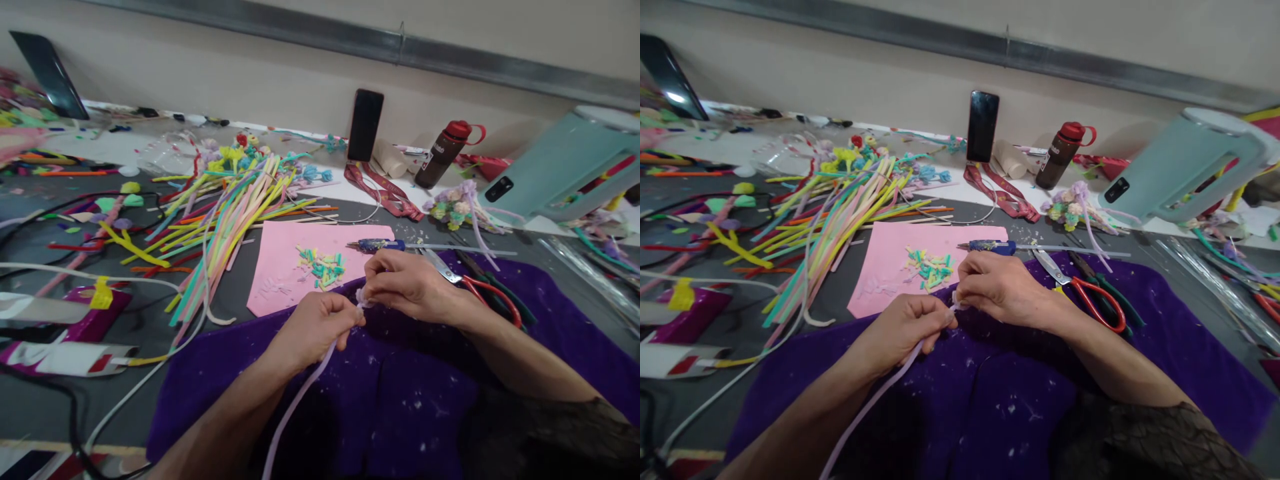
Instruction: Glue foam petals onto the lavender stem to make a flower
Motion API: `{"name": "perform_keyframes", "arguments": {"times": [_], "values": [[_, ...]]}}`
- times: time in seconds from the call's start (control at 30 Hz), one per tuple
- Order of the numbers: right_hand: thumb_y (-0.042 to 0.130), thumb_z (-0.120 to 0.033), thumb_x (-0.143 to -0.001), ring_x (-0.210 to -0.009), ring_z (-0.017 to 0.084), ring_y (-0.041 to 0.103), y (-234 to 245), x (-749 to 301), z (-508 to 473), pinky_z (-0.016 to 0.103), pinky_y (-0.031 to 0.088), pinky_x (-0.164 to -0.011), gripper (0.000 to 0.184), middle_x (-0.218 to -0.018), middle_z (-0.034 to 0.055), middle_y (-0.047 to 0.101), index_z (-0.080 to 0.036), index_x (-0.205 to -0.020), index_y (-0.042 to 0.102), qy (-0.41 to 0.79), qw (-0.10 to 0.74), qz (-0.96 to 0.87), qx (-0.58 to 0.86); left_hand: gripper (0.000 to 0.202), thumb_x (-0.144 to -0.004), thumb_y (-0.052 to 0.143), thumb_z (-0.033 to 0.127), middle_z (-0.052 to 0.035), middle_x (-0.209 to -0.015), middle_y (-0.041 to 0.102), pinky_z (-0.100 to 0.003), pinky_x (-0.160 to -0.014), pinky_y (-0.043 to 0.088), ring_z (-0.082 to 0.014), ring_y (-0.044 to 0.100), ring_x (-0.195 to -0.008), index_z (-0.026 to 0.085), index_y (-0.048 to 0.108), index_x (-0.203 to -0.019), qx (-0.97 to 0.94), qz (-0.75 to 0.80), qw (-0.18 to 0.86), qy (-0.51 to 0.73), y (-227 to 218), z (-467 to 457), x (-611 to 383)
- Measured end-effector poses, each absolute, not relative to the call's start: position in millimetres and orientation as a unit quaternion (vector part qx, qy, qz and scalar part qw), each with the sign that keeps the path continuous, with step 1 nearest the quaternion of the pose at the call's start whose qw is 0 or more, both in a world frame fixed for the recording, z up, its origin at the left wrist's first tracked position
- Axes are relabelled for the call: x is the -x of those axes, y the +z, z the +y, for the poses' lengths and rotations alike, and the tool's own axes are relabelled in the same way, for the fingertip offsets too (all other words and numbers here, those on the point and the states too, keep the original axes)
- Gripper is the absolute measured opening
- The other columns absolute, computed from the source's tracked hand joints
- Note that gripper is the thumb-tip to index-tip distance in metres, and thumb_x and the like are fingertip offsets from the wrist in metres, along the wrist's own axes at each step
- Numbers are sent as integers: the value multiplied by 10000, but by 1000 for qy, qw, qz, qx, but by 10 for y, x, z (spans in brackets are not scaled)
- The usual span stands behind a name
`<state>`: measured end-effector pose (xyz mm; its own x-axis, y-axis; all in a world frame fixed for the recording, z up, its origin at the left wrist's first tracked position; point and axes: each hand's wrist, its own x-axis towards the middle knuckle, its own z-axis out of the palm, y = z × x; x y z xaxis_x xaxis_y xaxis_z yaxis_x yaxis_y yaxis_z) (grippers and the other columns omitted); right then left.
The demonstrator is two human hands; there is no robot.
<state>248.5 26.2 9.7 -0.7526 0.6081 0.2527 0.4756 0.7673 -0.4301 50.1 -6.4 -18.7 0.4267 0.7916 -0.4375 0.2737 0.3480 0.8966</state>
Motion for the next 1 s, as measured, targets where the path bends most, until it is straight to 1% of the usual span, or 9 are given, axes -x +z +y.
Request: {"name": "perform_keyframes", "arguments": {"times": [0.2,0.3,0.4,0.47,0.57,0.63,0.7,0.87,1.0], "values": [[550,-215,-850,-762,135,520,70,-2494,257,264,398,-657,128,-846,33,570,-211,-862,677,157,217,-918,292,226,-753,536,335,55,-396,492,-167,-302,157,-30,275,-265,144,639,-692,-514,504,667,190,-169,-47,-494],[561,-246,-849,-784,142,540,114,-2524,251,277,429,-677,151,-882,44,582,-222,-935,683,190,255,-904,286,242,-754,549,367,58,-394,492,-163,-287,160,-30,275,-255,146,635,-708,-483,499,689,208,-176,-34,-476],[538,-240,-863,-882,164,556,171,-2566,246,318,454,-761,218,-972,59,582,-233,-1042,662,236,325,-861,313,258,-749,566,395,59,-406,505,-164,-270,172,-31,280,-242,145,628,-737,-447,482,716,235,-191,-24,-454],[519,-243,-872,-921,178,557,182,-2588,258,340,461,-789,227,-990,58,588,-245,-1049,661,255,390,-815,345,266,-749,573,398,52,-417,519,-164,-266,170,-29,290,-240,138,629,-752,-427,468,732,251,-201,-20,-442],[515,-266,-876,-818,154,573,146,-2598,304,290,488,-672,196,-936,46,611,-243,-975,682,293,443,-756,383,276,-759,571,399,41,-426,533,-160,-283,187,-30,313,-257,131,633,-774,-406,449,748,272,-217,-22,-427],[519,-270,-874,-706,120,560,111,-2590,337,241,468,-571,182,-900,38,615,-227,-934,686,317,443,-738,398,277,-764,568,401,38,-430,537,-159,-292,195,-31,320,-266,133,632,-788,-397,438,757,279,-224,-26,-420],[523,-263,-873,-664,108,544,86,-2575,358,228,446,-544,178,-877,38,613,-211,-920,685,325,434,-738,402,274,-767,567,401,39,-437,539,-157,-292,192,-29,318,-268,137,631,-797,-389,429,764,284,-223,-31,-414],[533,-250,-866,-716,138,550,62,-2537,362,275,439,-644,167,-804,40,623,-191,-917,680,311,412,-764,388,266,-763,568,395,32,-456,543,-157,-301,202,-29,324,-285,141,634,-805,-380,417,769,300,-186,-40,-407],[529,-237,-864,-721,137,552,38,-2502,346,283,436,-665,161,-813,38,623,-187,-919,671,303,399,-777,382,285,-754,562,413,24,-468,551,-161,-304,209,-31,322,-288,141,635,-800,-373,419,768,307,-161,-34,-399]]}}
